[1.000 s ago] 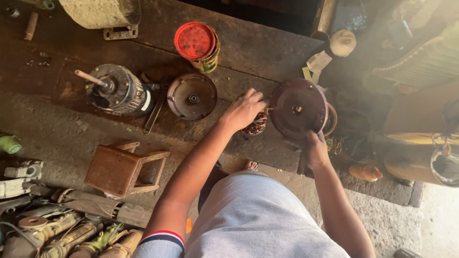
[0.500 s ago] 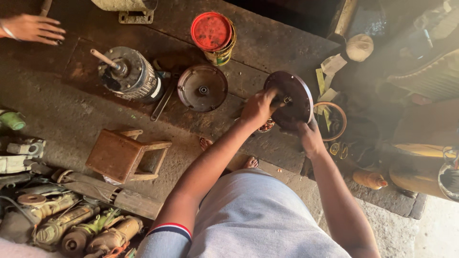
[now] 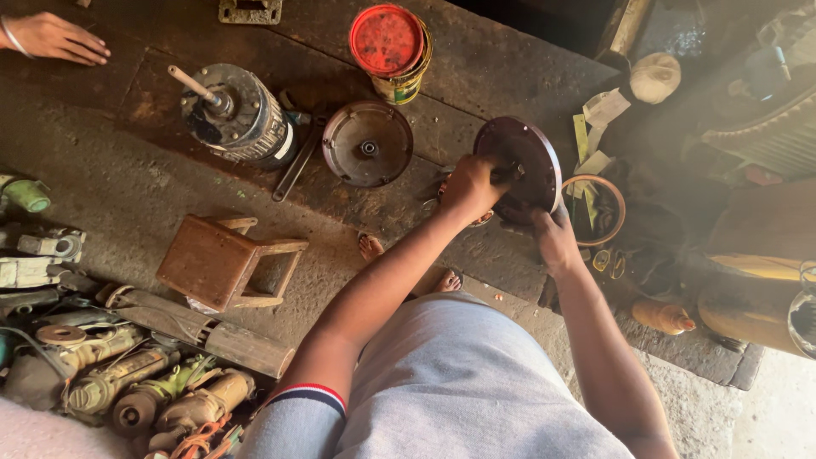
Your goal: The person assembles a small electrical motor by placing a copper ring over the stator, tapping it into place with a hammer, and then securing the end cap with bolts. The person uses a hammer and wrench to complete the assembly.
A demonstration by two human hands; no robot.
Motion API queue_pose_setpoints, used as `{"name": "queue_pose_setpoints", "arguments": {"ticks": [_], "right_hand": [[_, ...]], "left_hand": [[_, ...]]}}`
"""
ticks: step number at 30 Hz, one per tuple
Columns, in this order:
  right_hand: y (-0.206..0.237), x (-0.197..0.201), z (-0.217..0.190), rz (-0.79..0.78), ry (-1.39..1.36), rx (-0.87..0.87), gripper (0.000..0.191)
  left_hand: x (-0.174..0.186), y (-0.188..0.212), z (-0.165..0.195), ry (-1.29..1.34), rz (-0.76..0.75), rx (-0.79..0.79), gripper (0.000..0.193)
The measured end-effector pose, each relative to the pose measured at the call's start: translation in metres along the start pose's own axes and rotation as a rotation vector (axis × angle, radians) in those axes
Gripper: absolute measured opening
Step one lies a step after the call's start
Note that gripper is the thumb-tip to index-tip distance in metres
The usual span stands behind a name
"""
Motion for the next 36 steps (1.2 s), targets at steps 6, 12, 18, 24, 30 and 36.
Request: {"name": "queue_pose_setpoints", "arguments": {"ticks": [6,12,18,24,30,36], "right_hand": [[0.0,-0.002,-0.001,-0.03,-0.034,0.018,0.043],[-0.002,-0.009,-0.005,-0.028,0.09,0.034,0.058],[-0.004,-0.009,-0.008,-0.014,0.056,-0.041,0.051],[-0.006,-0.015,-0.012,-0.062,0.061,-0.018,0.061],[-0.008,-0.026,-0.019,-0.06,0.19,0.069,0.065],[-0.004,-0.031,-0.019,-0.102,0.826,0.165,0.056]], "left_hand": [[0.001,-0.004,-0.004,0.107,0.013,0.005,0.026],[0.004,0.006,-0.004,-0.004,0.117,-0.186,0.02],[0.009,0.004,-0.014,-0.217,0.072,-0.351,0.03],[0.011,0.005,-0.007,-0.128,0.038,-0.188,0.037],[0.003,0.009,-0.012,-0.002,0.033,-0.116,0.02],[0.005,0.012,-0.02,0.059,0.142,-0.002,0.022]]}}
Point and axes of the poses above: each hand's wrist, its own y-axis away from the middle knuckle, its own x-axis out of the back of the hand, z = x × y, the point moved 3 cm from there along -y, towards the middle knuckle, and after that the axes turned 14 degrees about x, right-handed, at the moved point
